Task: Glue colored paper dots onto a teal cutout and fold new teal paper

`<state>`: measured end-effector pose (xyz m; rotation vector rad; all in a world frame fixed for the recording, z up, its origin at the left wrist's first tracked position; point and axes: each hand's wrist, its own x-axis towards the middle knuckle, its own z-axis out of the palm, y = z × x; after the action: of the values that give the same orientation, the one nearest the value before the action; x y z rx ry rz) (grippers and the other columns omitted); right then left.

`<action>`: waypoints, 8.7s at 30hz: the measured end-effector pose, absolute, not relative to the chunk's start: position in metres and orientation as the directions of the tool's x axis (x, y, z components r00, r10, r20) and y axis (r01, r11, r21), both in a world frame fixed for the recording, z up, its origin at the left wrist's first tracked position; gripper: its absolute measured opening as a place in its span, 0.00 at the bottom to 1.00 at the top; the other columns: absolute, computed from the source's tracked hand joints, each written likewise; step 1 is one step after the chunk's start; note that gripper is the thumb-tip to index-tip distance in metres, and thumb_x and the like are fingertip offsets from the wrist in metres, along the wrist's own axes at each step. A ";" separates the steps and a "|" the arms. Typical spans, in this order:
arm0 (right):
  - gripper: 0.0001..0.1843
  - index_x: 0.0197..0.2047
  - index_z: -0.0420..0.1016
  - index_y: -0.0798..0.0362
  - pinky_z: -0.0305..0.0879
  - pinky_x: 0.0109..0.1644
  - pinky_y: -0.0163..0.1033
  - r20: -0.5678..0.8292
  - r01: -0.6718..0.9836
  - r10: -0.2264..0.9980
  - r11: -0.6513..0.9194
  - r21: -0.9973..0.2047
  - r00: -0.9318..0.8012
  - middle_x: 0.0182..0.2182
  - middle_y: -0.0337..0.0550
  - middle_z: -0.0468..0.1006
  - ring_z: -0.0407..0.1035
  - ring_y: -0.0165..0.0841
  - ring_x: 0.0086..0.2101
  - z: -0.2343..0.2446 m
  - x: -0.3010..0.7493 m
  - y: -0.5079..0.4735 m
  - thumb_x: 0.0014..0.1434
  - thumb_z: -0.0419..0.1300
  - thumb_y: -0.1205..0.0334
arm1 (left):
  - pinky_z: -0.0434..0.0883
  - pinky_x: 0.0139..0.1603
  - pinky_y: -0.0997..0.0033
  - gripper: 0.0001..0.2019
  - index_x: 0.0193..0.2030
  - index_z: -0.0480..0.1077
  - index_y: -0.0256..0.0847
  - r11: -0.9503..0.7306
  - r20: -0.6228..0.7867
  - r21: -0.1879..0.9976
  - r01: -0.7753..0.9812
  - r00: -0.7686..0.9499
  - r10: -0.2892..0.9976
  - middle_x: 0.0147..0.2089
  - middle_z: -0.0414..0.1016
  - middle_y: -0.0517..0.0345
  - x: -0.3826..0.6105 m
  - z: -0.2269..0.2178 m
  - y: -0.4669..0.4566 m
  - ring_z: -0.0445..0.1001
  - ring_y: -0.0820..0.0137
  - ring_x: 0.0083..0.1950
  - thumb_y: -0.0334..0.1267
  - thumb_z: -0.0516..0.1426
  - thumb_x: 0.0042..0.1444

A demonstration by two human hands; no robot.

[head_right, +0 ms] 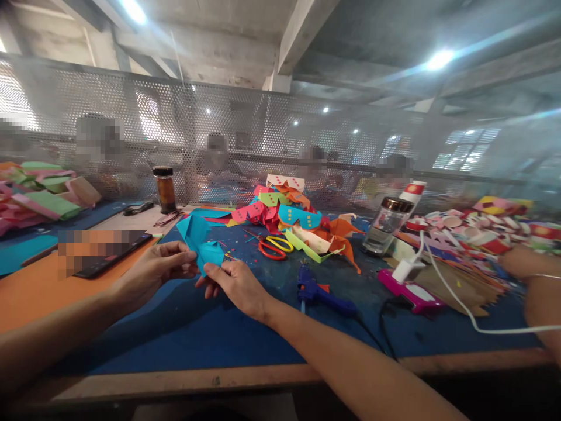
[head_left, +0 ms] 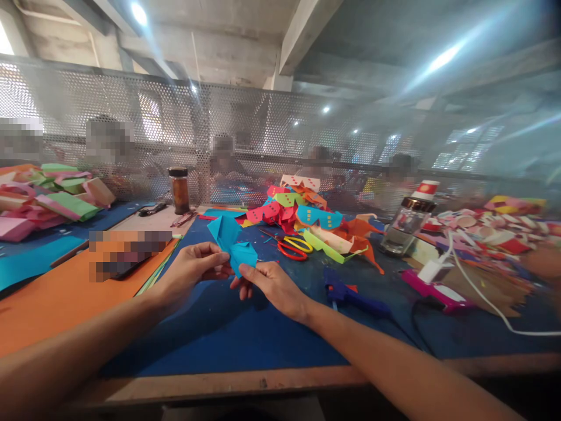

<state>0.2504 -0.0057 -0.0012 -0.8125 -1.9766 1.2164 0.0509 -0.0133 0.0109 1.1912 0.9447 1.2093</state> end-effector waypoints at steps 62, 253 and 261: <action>0.21 0.33 0.81 0.56 0.62 0.30 0.32 0.127 0.292 0.778 0.375 -0.880 -0.615 0.24 0.40 0.78 0.69 0.28 0.25 0.003 0.251 -0.013 0.64 0.58 0.48 | 0.72 0.35 0.74 0.16 0.24 0.71 0.38 -0.073 0.117 0.974 -0.215 0.196 0.974 0.24 0.75 0.62 0.046 0.007 -0.012 0.73 0.74 0.28 0.46 0.69 0.50; 0.14 0.45 0.79 0.48 0.75 0.45 0.47 0.482 0.725 0.859 0.442 -0.528 -0.173 0.40 0.43 0.82 0.77 0.42 0.41 0.042 0.363 -0.035 0.64 0.58 0.50 | 0.66 0.29 0.73 0.18 0.38 0.75 0.41 -0.246 0.216 0.906 0.346 0.124 0.969 0.29 0.75 0.61 0.018 0.009 0.006 0.71 0.68 0.29 0.55 0.63 0.52; 0.14 0.43 0.78 0.50 0.75 0.46 0.45 0.482 0.521 0.810 0.584 -0.622 -0.334 0.40 0.44 0.82 0.76 0.38 0.39 0.039 0.298 -0.005 0.64 0.58 0.50 | 0.64 0.30 0.72 0.15 0.35 0.75 0.40 -0.250 0.233 0.923 0.293 0.091 0.968 0.28 0.73 0.62 0.007 0.015 0.011 0.69 0.70 0.30 0.52 0.63 0.52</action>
<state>0.2984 -0.0053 0.0389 -1.0588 -2.0158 0.4599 0.0071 0.0105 0.0147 1.6492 1.2629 1.1869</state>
